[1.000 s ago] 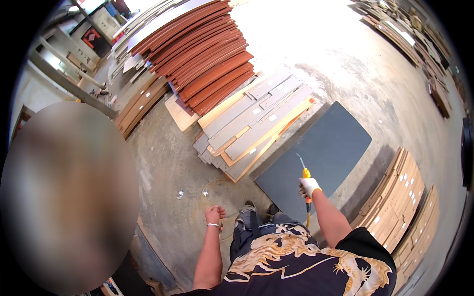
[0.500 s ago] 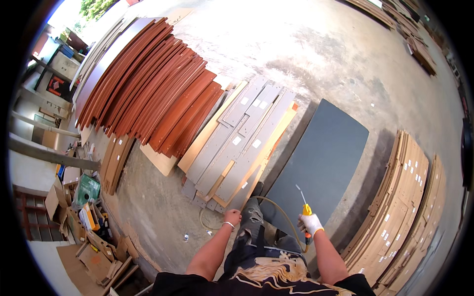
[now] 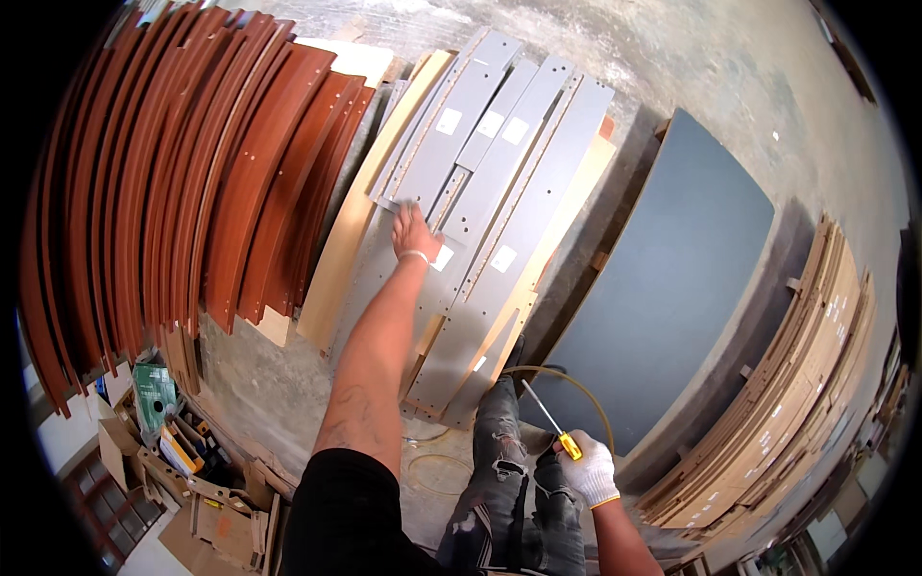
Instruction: The person repeatedly picks up rectangular wooden panels from a large stack and places them onto a separate pile on the floor. The person handles the panels one at a time, moving them from a vertical rack to a horizontal stack.
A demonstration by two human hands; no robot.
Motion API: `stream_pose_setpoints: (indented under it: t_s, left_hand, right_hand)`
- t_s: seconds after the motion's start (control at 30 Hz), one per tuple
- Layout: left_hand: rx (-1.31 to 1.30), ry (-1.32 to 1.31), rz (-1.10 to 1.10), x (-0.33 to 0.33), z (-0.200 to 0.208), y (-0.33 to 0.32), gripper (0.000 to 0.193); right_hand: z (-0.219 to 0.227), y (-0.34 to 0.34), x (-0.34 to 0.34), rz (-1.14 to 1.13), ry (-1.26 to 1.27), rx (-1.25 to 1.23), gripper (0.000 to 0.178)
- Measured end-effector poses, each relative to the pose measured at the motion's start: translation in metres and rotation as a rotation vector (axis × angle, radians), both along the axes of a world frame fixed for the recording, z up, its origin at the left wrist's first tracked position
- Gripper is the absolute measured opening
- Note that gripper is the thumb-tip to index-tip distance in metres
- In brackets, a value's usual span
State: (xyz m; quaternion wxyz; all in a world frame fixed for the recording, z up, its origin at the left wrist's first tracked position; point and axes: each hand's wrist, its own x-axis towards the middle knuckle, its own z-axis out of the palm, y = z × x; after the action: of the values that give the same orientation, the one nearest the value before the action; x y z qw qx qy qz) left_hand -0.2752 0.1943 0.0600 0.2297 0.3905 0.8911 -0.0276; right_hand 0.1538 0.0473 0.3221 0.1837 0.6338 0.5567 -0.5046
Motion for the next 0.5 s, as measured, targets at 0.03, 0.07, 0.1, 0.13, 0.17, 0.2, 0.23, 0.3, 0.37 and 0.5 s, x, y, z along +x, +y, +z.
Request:
stream_pose_setpoints:
  t_s: [0.03, 0.07, 0.1, 0.13, 0.17, 0.2, 0.23, 0.3, 0.37, 0.5]
  left_hand:
    - [-0.02, 0.005, -0.036, -0.005, -0.002, 0.034, 0.111]
    - [-0.034, 0.031, -0.017, -0.017, -0.003, 0.056, 0.116]
    - [-0.046, 0.056, -0.001, -0.026, -0.004, 0.072, 0.121]
    - [-0.085, 0.007, 0.025, -0.034, -0.003, 0.087, 0.124]
    - [-0.122, -0.033, 0.054, -0.046, -0.011, 0.094, 0.127]
    - [-0.099, 0.05, 0.033, -0.052, -0.017, 0.093, 0.128]
    - [-0.091, 0.066, 0.02, -0.054, -0.022, 0.094, 0.128]
    - [-0.071, 0.105, 0.007, -0.058, -0.025, 0.092, 0.129]
    - [0.15, 0.071, -0.017, -0.04, -0.028, 0.086, 0.122]
    - [0.389, -0.02, -0.076, 0.012, -0.021, 0.059, 0.114]
  right_hand:
    - [-0.007, 0.003, -0.001, -0.042, -0.02, -0.022, 0.015]
    - [-0.016, 0.006, -0.003, -0.066, -0.021, -0.05, 0.015]
    - [-0.024, 0.005, -0.004, -0.094, -0.024, -0.077, 0.015]
    - [-0.034, 0.002, -0.002, -0.053, -0.054, -0.089, 0.017]
    - [-0.038, 0.003, -0.007, -0.046, -0.057, -0.107, 0.019]
    - [-0.042, 0.005, -0.011, -0.034, -0.056, -0.123, 0.02]
    - [-0.043, 0.006, -0.013, -0.029, -0.06, -0.137, 0.022]
    - [-0.056, -0.003, -0.011, 0.01, -0.077, -0.193, 0.03]
    - [-0.058, -0.001, -0.015, 0.015, -0.105, -0.23, 0.032]
    - [-0.057, 0.01, -0.022, 0.061, -0.138, -0.221, 0.034]
